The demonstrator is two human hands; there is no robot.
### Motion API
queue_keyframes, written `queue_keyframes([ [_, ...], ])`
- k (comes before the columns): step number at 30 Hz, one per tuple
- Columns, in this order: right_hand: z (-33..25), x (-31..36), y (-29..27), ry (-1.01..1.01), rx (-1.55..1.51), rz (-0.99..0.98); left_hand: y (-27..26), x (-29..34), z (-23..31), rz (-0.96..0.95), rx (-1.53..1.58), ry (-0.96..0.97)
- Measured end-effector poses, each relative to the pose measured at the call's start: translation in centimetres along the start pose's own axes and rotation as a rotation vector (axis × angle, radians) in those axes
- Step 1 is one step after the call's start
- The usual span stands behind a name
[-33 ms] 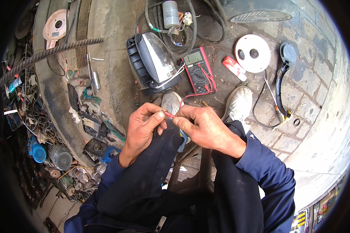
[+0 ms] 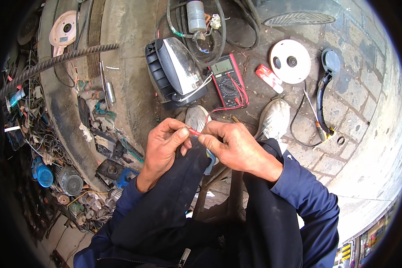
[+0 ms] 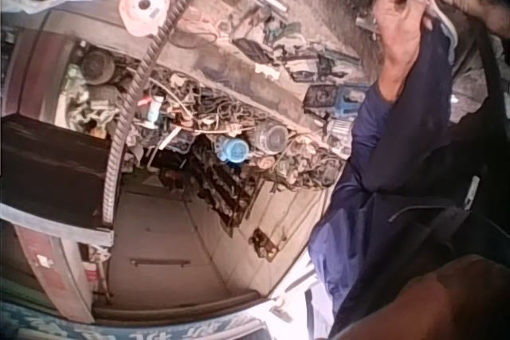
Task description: The person uses a multimeter to test a small black electronic component. They connect the multimeter probes to the component terminals and observe the readings on the multimeter display.
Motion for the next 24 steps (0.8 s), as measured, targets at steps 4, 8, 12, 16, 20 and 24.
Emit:
queue_keyframes([
  [4, -0.25, 0.08, -0.18, 0.018, 0.009, -0.03, 0.1, -0.01, 0.28, 0.005, 0.007, 0.01],
  [8, -0.33, 0.1, -0.19, 0.007, 0.015, -0.051, 0.09, -0.15, 0.45, -0.017, 0.049, 0.038],
  [12, -0.2, 0.1, -0.03, 0.001, -0.023, -0.069, 0.18, -0.23, 0.65, 0.001, 0.109, 0.023],
  [16, -0.09, 0.03, 0.17, -0.005, -0.021, -0.086, 0.35, -0.23, 0.77, 0.038, 0.175, 0.014],
  [20, 0.01, 0.05, 0.12, 0.018, -0.01, -0.078, 0.25, -0.16, 0.59, 0.063, 0.222, -0.018],
  [24, -0.08, 0.05, 0.13, -0.004, -0.023, -0.081, 0.02, -0.18, 0.49, 0.054, 0.227, -0.041],
])
Point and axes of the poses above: each hand's wrist, its own x-axis away from the middle knuckle, its own y-axis out of the palm, z = x × y, the point moved 2 cm from there along -x, towards the middle knuckle, and after that the axes turned 14 degrees about y, right-handed, at the moved point
